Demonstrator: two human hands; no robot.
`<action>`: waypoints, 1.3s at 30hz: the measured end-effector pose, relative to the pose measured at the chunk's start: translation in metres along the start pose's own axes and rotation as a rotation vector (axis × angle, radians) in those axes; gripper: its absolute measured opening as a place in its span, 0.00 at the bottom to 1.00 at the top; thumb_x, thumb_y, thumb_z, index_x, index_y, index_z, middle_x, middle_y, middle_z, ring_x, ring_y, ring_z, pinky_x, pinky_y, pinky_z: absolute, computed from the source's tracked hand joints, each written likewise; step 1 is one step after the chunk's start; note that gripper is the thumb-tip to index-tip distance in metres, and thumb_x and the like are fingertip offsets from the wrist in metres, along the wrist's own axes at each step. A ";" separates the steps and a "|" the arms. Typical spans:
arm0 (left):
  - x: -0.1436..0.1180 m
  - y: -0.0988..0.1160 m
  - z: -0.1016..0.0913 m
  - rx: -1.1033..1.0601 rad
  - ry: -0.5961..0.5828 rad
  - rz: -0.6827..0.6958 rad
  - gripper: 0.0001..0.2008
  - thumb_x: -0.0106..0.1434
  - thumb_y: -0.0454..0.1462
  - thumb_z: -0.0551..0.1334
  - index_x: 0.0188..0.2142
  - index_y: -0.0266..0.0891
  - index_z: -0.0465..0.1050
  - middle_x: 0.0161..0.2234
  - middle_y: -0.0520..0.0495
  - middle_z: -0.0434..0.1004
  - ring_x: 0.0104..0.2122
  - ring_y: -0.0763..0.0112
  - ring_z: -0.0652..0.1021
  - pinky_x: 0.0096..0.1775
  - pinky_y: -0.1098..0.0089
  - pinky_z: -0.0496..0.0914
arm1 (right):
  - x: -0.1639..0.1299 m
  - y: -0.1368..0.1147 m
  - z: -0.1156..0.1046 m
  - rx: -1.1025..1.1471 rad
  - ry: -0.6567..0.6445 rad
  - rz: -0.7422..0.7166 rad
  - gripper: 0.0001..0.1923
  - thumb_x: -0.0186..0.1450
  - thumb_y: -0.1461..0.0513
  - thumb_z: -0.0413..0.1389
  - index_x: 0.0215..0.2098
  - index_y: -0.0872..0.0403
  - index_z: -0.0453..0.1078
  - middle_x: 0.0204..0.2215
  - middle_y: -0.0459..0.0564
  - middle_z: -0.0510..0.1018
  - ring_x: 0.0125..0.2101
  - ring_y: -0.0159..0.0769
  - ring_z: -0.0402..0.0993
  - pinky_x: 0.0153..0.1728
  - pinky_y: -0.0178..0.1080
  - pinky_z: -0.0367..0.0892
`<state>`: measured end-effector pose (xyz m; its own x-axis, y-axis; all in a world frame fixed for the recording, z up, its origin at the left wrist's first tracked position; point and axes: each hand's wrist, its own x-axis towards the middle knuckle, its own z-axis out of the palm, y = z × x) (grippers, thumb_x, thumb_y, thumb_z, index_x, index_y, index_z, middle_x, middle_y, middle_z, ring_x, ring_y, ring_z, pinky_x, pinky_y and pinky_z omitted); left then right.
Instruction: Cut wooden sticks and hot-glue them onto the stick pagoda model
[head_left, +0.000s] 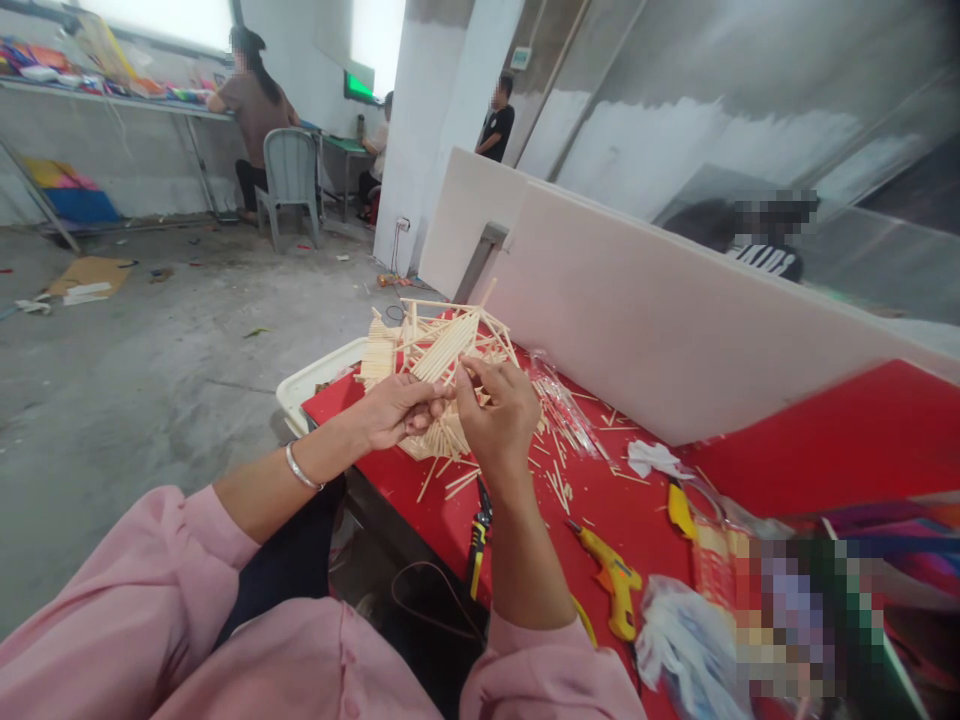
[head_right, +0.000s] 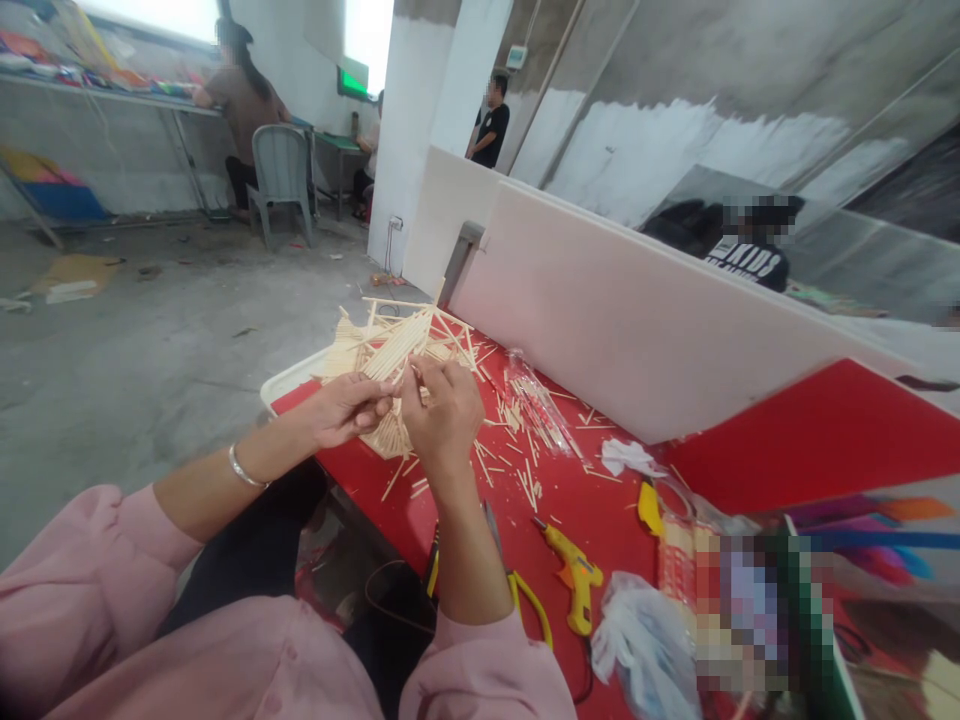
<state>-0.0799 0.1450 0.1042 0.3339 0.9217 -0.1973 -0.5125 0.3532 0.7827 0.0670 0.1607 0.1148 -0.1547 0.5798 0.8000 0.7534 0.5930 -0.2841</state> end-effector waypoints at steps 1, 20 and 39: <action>0.000 0.000 -0.001 -0.011 -0.016 -0.001 0.13 0.58 0.32 0.64 0.19 0.33 0.70 0.16 0.52 0.70 0.11 0.86 0.63 0.14 0.80 0.52 | 0.000 -0.001 0.000 0.000 0.002 0.000 0.10 0.66 0.59 0.54 0.38 0.52 0.77 0.28 0.48 0.77 0.28 0.33 0.69 0.35 0.37 0.64; 0.003 -0.005 -0.004 -0.244 -0.127 -0.034 0.06 0.61 0.31 0.61 0.28 0.29 0.73 0.19 0.52 0.70 0.11 0.88 0.60 0.13 0.83 0.53 | 0.003 -0.004 0.002 0.000 -0.008 0.031 0.12 0.66 0.59 0.53 0.40 0.51 0.79 0.25 0.47 0.74 0.26 0.31 0.67 0.32 0.36 0.63; 0.002 -0.008 0.006 0.039 0.143 0.179 0.08 0.55 0.30 0.62 0.21 0.32 0.73 0.15 0.49 0.72 0.11 0.83 0.66 0.14 0.80 0.55 | -0.002 0.001 0.005 -0.027 0.050 0.014 0.13 0.67 0.58 0.53 0.41 0.52 0.79 0.25 0.47 0.74 0.24 0.30 0.65 0.30 0.35 0.62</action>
<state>-0.0709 0.1431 0.1012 0.1233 0.9834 -0.1327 -0.5212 0.1780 0.8346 0.0650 0.1632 0.1100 -0.1122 0.5589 0.8216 0.7723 0.5694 -0.2818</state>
